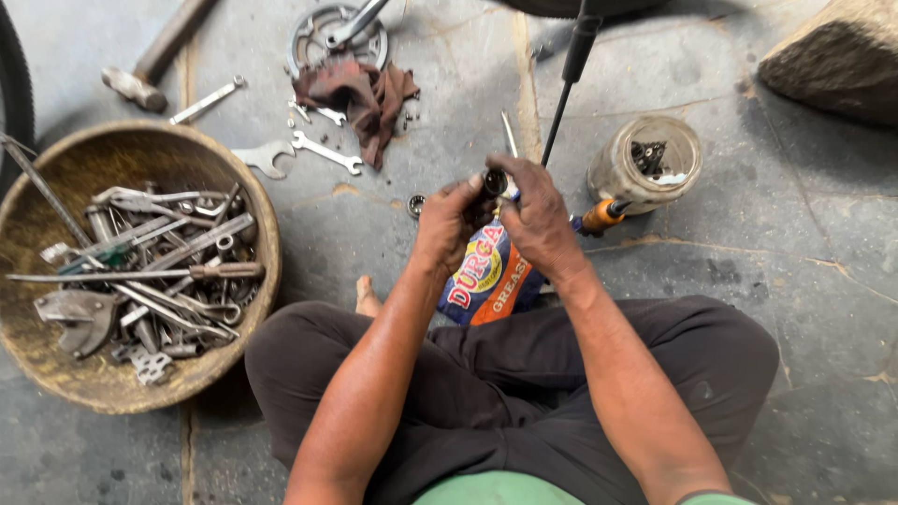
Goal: The person applies grease from a packet to a bicycle bearing race and carefully places small ball bearings into it by hand and with a thin metal tool.
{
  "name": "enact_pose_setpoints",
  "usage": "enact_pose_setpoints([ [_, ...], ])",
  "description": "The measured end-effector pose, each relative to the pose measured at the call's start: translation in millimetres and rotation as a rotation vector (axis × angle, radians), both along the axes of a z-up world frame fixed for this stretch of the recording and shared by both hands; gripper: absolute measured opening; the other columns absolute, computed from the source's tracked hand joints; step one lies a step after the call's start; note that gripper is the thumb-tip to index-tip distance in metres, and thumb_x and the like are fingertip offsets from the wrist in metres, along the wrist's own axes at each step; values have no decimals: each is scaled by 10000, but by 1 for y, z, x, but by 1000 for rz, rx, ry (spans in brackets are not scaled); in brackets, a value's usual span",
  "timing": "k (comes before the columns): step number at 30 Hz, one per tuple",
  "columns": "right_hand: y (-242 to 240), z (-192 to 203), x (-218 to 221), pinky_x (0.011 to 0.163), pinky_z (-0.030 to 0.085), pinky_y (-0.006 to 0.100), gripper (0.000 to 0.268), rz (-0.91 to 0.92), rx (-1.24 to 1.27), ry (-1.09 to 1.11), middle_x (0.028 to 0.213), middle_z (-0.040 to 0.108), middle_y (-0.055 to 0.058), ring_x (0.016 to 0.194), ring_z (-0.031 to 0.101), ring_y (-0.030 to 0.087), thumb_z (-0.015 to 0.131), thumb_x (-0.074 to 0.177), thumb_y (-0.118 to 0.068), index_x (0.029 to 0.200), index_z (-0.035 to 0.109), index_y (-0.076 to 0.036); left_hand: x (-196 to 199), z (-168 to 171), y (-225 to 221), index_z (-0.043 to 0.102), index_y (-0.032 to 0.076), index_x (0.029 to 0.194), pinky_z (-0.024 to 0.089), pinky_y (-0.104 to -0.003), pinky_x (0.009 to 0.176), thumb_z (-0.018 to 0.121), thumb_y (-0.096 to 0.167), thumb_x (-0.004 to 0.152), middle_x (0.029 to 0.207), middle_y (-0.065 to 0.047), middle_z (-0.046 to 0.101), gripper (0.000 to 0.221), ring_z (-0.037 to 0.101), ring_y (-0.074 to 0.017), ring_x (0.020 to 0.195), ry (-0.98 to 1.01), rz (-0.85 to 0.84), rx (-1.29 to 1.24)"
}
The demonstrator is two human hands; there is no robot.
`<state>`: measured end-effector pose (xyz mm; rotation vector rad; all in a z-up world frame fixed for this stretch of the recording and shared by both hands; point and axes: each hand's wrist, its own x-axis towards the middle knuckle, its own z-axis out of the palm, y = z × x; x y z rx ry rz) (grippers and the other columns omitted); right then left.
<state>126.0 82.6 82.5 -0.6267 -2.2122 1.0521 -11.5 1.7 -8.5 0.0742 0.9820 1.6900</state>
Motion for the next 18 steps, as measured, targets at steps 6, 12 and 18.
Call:
enact_pose_setpoints([
  [6,38,-21,17,1070,554,338,458,-235,-263,53,1304,625,108,1229,608,233,555,950,30,1391,597,-90,-35,28,-5,728,19,1137,574,-308,763,699,295,947,951,-72,732,337,692,-173,833,3,135,161],
  [12,67,-37,32,815,560,286,240,-377,-620,130,1133,686,99,1004,675,173,604,973,-41,1198,660,21,-81,54,-27,666,42,1185,602,-365,894,698,310,993,1077,-85,745,331,717,-226,1021,-56,387,341],
  [18,37,-58,2,888,565,370,272,-183,-305,-310,1130,706,155,999,684,249,674,931,-103,1185,691,-8,-83,49,-28,640,65,1207,595,-362,945,750,257,1006,1106,-87,723,300,705,-230,1062,-45,474,472],
])
